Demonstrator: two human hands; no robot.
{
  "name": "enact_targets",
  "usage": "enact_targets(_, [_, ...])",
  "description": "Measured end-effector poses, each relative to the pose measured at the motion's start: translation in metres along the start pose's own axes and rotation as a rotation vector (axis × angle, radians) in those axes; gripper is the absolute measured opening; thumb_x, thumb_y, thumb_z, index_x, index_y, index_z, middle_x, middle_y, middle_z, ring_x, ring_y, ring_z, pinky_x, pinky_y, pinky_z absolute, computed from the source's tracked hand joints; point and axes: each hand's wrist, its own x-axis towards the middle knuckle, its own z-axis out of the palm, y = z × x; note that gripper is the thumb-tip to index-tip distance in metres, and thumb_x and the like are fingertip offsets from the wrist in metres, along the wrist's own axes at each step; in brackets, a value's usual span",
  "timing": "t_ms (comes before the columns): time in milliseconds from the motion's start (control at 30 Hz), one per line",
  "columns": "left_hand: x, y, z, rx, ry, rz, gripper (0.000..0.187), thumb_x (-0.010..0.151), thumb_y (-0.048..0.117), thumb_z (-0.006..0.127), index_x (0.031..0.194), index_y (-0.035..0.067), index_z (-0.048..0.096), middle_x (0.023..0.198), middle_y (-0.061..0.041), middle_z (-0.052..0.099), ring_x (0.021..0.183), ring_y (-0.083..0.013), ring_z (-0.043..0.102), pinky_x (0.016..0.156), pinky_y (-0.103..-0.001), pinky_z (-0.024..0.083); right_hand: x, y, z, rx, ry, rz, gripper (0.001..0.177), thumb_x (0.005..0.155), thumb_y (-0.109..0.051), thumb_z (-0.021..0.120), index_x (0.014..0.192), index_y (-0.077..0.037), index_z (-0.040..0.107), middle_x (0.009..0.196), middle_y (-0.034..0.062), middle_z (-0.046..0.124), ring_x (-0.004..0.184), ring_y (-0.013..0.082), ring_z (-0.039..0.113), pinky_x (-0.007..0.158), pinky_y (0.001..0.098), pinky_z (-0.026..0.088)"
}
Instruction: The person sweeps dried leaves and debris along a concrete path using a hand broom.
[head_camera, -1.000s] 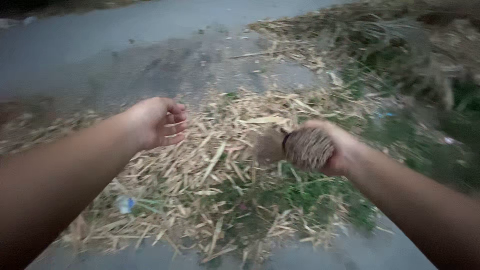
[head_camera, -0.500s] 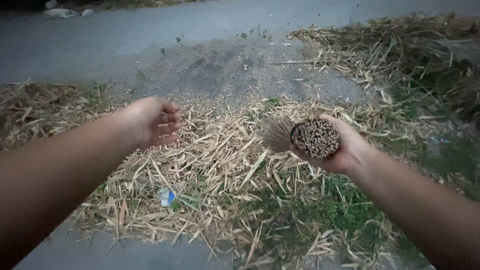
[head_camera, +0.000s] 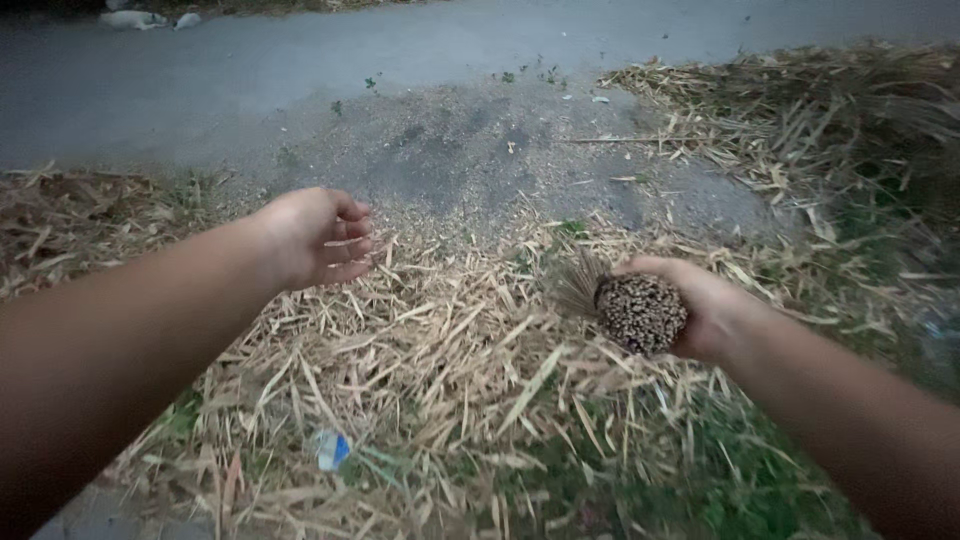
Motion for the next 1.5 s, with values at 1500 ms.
enact_targets(1500, [0.228,0.128,0.118,0.063,-0.374,0.056,0.013,0.103,0.016,0.051,0.110,0.010,0.061,0.091,-0.001,0.056,0.088,-0.0150,0.060,0.101,-0.047,0.055,0.096,-0.091,0.012,1.178,-0.040,-0.165,0.043,0.106,-0.039,0.039,0.134,-0.012,0.056,0.112,0.0145,0.063,0.098,0.0274,0.070,0.076,0.0379,0.068])
